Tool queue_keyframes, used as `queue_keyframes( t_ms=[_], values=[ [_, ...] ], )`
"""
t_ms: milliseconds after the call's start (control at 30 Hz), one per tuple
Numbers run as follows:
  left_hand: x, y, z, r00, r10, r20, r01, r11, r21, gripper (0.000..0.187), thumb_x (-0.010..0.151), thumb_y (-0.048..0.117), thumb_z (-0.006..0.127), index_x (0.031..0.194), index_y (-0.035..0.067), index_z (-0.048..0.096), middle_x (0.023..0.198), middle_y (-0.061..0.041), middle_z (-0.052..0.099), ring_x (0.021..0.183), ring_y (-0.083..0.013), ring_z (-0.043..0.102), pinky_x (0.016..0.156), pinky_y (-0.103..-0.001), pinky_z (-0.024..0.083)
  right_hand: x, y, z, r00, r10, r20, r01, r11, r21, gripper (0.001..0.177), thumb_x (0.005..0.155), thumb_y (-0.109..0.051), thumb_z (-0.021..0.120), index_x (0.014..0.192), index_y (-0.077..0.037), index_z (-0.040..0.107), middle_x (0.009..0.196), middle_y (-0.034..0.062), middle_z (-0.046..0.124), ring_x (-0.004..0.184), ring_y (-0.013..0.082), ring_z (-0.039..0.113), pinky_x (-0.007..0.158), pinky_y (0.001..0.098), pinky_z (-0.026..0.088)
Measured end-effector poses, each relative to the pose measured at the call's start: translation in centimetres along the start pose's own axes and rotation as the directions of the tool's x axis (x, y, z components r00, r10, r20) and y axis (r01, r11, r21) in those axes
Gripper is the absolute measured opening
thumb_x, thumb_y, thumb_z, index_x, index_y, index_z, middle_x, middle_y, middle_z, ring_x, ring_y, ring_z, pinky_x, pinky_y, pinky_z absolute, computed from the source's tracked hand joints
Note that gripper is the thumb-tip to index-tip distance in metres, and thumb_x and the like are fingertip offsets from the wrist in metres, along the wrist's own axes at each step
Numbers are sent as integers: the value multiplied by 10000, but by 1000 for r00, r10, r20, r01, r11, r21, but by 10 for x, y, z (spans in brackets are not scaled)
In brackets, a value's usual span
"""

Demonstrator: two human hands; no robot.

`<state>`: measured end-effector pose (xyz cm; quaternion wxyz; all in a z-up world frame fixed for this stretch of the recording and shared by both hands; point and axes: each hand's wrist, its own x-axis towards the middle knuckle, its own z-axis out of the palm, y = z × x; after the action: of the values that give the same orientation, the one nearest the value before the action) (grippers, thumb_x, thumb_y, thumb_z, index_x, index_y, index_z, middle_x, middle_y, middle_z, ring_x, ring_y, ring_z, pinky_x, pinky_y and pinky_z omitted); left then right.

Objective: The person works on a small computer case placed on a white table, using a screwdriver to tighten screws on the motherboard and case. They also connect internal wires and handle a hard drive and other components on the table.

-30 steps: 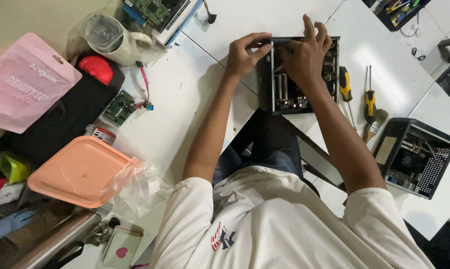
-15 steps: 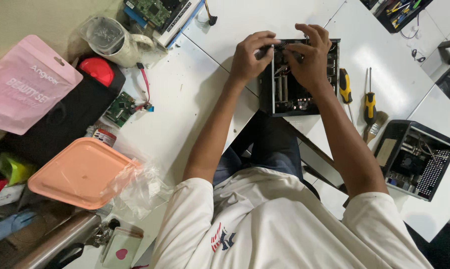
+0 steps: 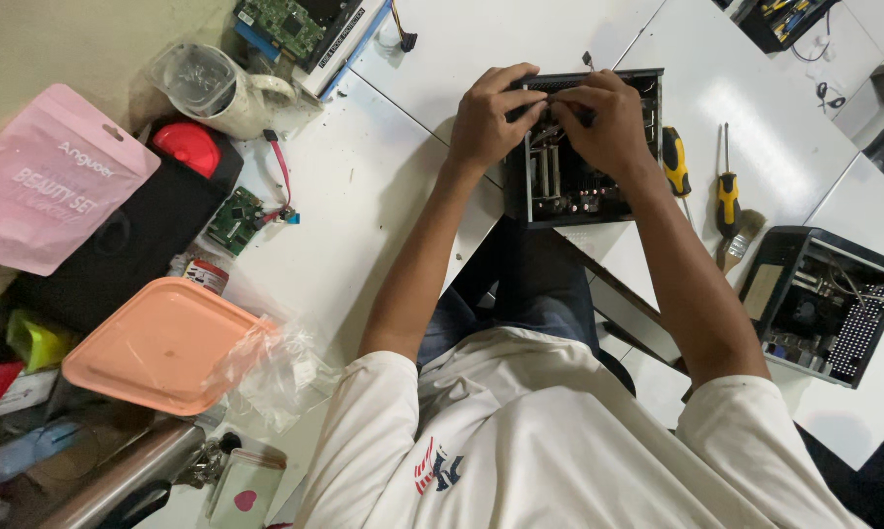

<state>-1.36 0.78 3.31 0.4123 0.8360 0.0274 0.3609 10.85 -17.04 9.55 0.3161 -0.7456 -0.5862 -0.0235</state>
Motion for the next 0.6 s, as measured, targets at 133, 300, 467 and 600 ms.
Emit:
queue_keyframes(
  t_ms=[133,300,467,600],
  values=[
    [-1,2,0,998,56,-24,-56,998,33,137,948,137,858,1082,107,858,1258,-57,738,1116,-257,738,930,-411,637,3,8,-5,982,148,120,-156,986,53,146,1150,-113,763,1045,-45,838,904,116,696,868,300,598,779,468,455],
    [-4,3,1,997,69,-33,-68,997,38,157,939,110,869,1089,72,844,1231,-93,743,1095,-267,749,932,-416,666,1,23,0,972,150,182,-168,982,87,130,1174,-77,768,1099,19,812,941,173,688,852,340,574,731,525,467],
    [2,-3,-2,999,49,10,-48,997,-58,165,1003,176,801,1099,54,854,1281,-89,735,1172,-276,710,976,-437,634,5,37,7,980,63,191,-71,997,32,111,1193,-106,732,1236,-27,798,1044,175,669,905,417,537,791,558,502],
    [2,-2,-2,1000,15,14,-14,997,-73,154,983,147,810,1095,46,838,1263,-103,744,1158,-288,717,984,-447,628,9,31,2,984,-29,178,31,1000,-6,118,1203,-116,757,1231,-15,810,1029,158,660,922,352,488,789,519,465]
  ],
)
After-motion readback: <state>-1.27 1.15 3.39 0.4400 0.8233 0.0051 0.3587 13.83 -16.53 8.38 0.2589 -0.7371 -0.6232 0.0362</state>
